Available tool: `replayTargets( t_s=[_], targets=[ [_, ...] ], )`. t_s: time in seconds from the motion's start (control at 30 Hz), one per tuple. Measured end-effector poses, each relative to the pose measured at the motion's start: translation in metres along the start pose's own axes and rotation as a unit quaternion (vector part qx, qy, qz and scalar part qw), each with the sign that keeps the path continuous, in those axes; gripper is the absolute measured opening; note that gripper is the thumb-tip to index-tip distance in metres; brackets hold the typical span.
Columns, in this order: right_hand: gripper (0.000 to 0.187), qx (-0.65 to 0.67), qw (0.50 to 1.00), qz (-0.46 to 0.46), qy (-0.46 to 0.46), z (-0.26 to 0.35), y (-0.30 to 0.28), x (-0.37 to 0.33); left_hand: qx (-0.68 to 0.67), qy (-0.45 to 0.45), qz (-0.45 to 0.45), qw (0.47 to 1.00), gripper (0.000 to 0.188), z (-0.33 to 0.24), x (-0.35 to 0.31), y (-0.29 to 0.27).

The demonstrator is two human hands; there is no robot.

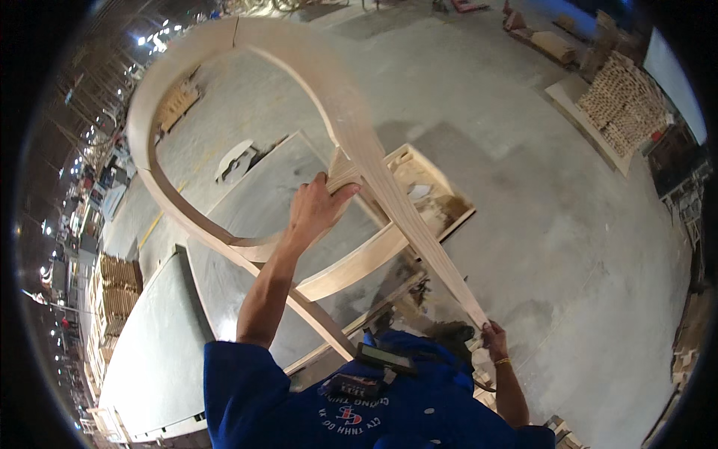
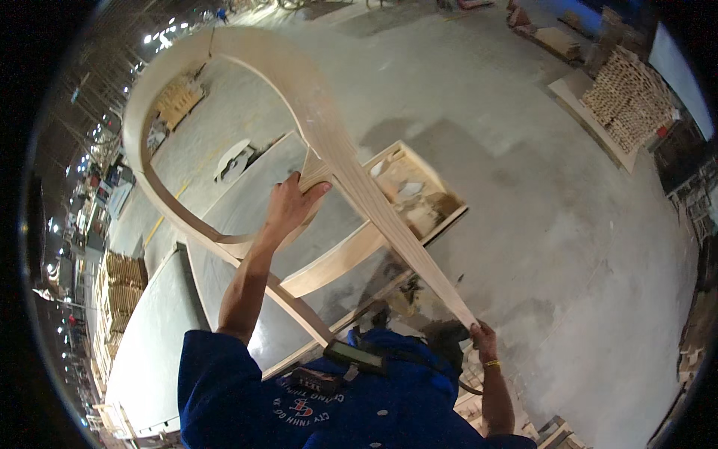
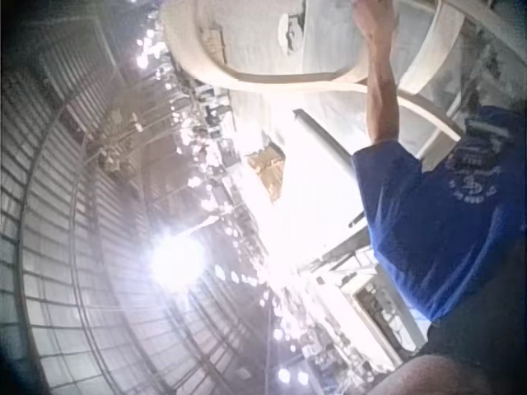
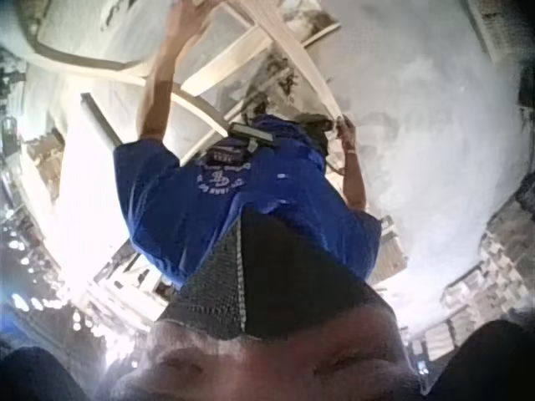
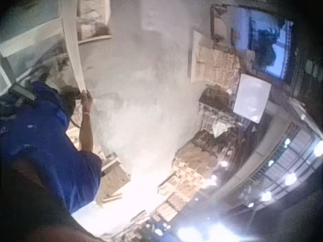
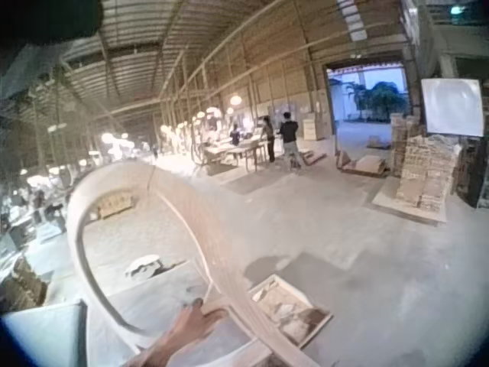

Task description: The person picks up wooden chair frames from a stack, places them on a table, and measures them with a tape measure. After measuring, the person returns the frames to the stack and repeats the process with another frame.

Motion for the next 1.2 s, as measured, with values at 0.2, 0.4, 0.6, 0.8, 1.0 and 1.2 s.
replayTargets(
  t_s=[0.2,0.4,0.6,0.8,1.0,1.2],
  targets=[
    [0.035,0.235,0.971,0.053,0.013,-0.024,-0.066,0.018,0.034,0.192,-0.026,0.981,0.062,-0.275,-0.025,-0.049],
    [0.032,0.372,0.927,0.040,-0.012,-0.012,-0.145,0.014,0.048,0.386,-0.079,0.918,0.053,-0.500,-0.091,-0.046],
    [0.036,0.505,0.859,-0.030,-0.072,0.004,-0.233,-0.001,-0.007,0.542,-0.195,0.817,0.048,-0.653,-0.147,-0.045],
    [0.047,0.526,0.841,-0.078,-0.100,0.016,-0.285,0.006,-0.689,0.527,-0.050,0.495,0.056,-0.586,-0.101,0.004],
    [0.035,0.560,0.784,-0.227,-0.141,0.000,-0.405,-0.017,-0.948,-0.017,0.049,0.315,0.062,-0.683,-0.023,0.108],
    [0.033,0.465,0.793,-0.331,-0.214,0.069,-0.565,-0.009,-0.958,-0.017,0.168,0.233,0.064,-0.842,0.027,0.151]
  ],
)
Point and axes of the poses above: each hand's wrist, its own x-axis towards the middle knuckle, its own y-axis out of the palm, z = x × y, the point moved 9 cm from there along x, towards the middle knuckle, and after that the axes turned 3 degrees about y, right-handed, at the moved point
